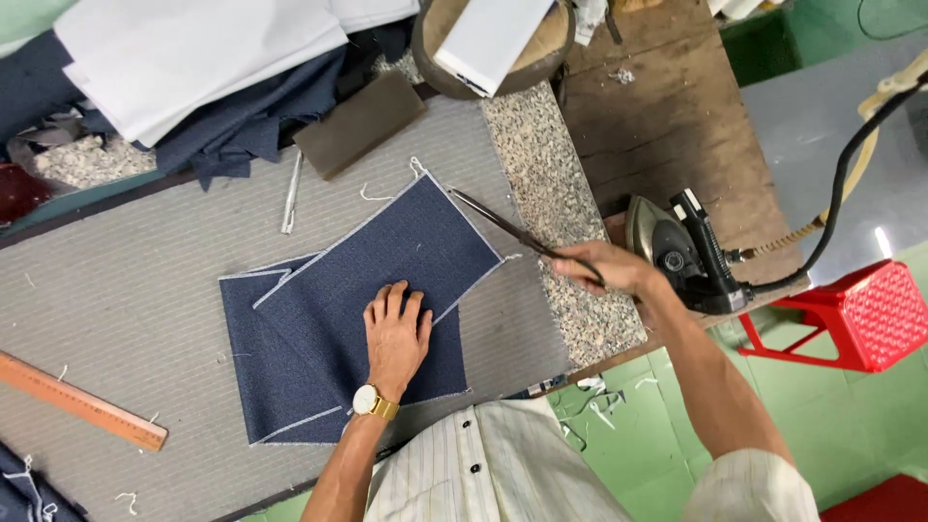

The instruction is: The person cuts a piece of dark blue fabric using shears on a striped cutting mat. They repeatedly trim the edges, lift and reposition the fabric, and remove cut pieces from the workspace.

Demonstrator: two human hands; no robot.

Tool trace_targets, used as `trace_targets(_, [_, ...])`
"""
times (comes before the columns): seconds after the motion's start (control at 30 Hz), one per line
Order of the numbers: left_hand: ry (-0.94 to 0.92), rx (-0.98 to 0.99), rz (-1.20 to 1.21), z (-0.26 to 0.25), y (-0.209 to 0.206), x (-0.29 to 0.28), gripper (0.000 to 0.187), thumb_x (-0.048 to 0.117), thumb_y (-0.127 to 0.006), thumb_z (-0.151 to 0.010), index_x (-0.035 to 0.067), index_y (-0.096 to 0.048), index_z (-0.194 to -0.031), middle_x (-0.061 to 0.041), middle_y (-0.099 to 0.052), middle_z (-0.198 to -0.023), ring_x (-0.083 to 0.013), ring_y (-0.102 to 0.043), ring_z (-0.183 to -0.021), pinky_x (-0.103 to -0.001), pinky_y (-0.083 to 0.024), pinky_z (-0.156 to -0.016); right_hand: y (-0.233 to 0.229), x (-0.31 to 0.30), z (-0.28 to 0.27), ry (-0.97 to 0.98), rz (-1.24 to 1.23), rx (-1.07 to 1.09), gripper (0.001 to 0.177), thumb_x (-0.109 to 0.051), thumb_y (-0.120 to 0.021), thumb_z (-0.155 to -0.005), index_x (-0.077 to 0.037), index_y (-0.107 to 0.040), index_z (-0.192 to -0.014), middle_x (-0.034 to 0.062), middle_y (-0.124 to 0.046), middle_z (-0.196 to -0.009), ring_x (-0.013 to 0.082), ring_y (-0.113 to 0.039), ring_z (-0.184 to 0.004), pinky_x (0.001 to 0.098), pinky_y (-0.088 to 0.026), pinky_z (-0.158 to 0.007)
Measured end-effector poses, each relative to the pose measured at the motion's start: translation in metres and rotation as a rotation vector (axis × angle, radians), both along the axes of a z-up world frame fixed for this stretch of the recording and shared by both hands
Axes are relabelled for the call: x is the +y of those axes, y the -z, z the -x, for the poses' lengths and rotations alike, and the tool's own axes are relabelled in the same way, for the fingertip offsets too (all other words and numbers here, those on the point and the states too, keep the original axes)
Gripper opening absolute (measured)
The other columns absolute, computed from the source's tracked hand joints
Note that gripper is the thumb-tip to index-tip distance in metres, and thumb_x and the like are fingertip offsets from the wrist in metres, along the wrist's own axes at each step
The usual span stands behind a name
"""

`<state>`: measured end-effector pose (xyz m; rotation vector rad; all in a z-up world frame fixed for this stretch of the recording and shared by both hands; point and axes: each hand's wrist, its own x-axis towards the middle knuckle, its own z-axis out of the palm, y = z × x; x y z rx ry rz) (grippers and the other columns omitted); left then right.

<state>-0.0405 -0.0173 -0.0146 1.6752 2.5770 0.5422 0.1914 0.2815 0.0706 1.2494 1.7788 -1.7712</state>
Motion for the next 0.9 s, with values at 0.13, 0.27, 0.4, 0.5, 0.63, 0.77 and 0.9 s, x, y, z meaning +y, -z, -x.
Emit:
trace_targets(0.13, [-0.011,-0.011,0.02,-0.001,0.003,-0.001,0.031,0.033,-0.066,-0.096,0.019,-0.064,-0.124,-0.009,-0.051,-0.138,-0.031,-0.046,-0.135,-0.05,-0.039,-0.106,-0.01,0.046,0.037,-0.12,0.003,0.04,0.069,-0.041,-0.076,-0.09,0.007,-0.059,-0.137,0.0094,-0.055,-0.057,0.0138,-0.05,-0.043,0.0244,-0.039,-0.033])
trace_targets(0.27, [-0.017,-0.024,0.062,-0.001,-0.003,0.0,0.032,0.031,-0.066,-0.096,0.019,-0.062,-0.125,-0.008,-0.05,-0.138,-0.0307,-0.045,-0.134,-0.05,-0.039,-0.106,-0.037,0.08,0.075,-0.295,-0.072,0.018,0.069,-0.029,-0.078,-0.086,0.012,-0.056,-0.137,0.013,-0.056,-0.058,0.0138,-0.049,-0.04,0.0235,-0.039,-0.032])
trace_targets(0.4, [-0.035,-0.017,0.084,-0.001,-0.004,0.002,0.031,0.033,-0.066,-0.096,0.02,-0.062,-0.124,-0.007,-0.05,-0.137,-0.0293,-0.046,-0.135,-0.049,-0.039,-0.106,-0.029,0.108,0.105,-0.479,-0.241,-0.018,0.073,-0.036,-0.086,-0.079,0.005,-0.063,-0.135,0.014,-0.064,-0.06,0.0185,-0.053,-0.044,0.0317,-0.039,-0.039])
trace_targets(0.5, [-0.053,-0.034,0.104,-0.002,-0.005,0.004,0.03,0.033,-0.065,-0.096,0.02,-0.062,-0.123,-0.006,-0.05,-0.136,-0.0287,-0.046,-0.134,-0.049,-0.038,-0.107,-0.034,0.116,0.117,-0.635,-0.448,-0.112,0.07,-0.05,-0.086,-0.077,-0.013,-0.072,-0.134,0.0137,-0.073,-0.067,0.0271,-0.066,-0.059,0.0397,-0.047,-0.058])
trace_targets(0.63, [-0.061,-0.023,0.106,-0.002,-0.004,0.005,0.03,0.034,-0.065,-0.095,0.021,-0.061,-0.122,-0.006,-0.051,-0.135,-0.0287,-0.046,-0.134,-0.048,-0.038,-0.106,-0.059,0.113,0.13,-0.727,-0.603,-0.198,0.075,-0.062,-0.083,-0.074,-0.019,-0.072,-0.134,0.011,-0.079,-0.078,0.03,-0.073,-0.075,0.0409,-0.053,-0.072])
trace_targets(0.77, [-0.055,-0.035,0.114,-0.002,-0.003,0.005,0.03,0.034,-0.065,-0.095,0.021,-0.061,-0.122,-0.006,-0.051,-0.135,-0.0291,-0.046,-0.135,-0.048,-0.038,-0.107,-0.058,0.117,0.131,-0.746,-0.637,-0.187,0.072,-0.063,-0.081,-0.075,-0.02,-0.073,-0.133,0.0089,-0.08,-0.078,0.0326,-0.074,-0.077,0.0421,-0.054,-0.075])
trace_targets(0.9, [-0.059,-0.028,0.117,-0.003,-0.005,0.006,0.029,0.033,-0.064,-0.097,0.021,-0.06,-0.122,-0.007,-0.051,-0.135,-0.0287,-0.045,-0.134,-0.048,-0.037,-0.107,-0.021,0.126,0.117,-0.735,-0.603,-0.145,0.055,-0.054,-0.08,-0.081,-0.026,-0.075,-0.128,0.0113,-0.079,-0.08,0.0358,-0.074,-0.081,0.0434,-0.053,-0.075])
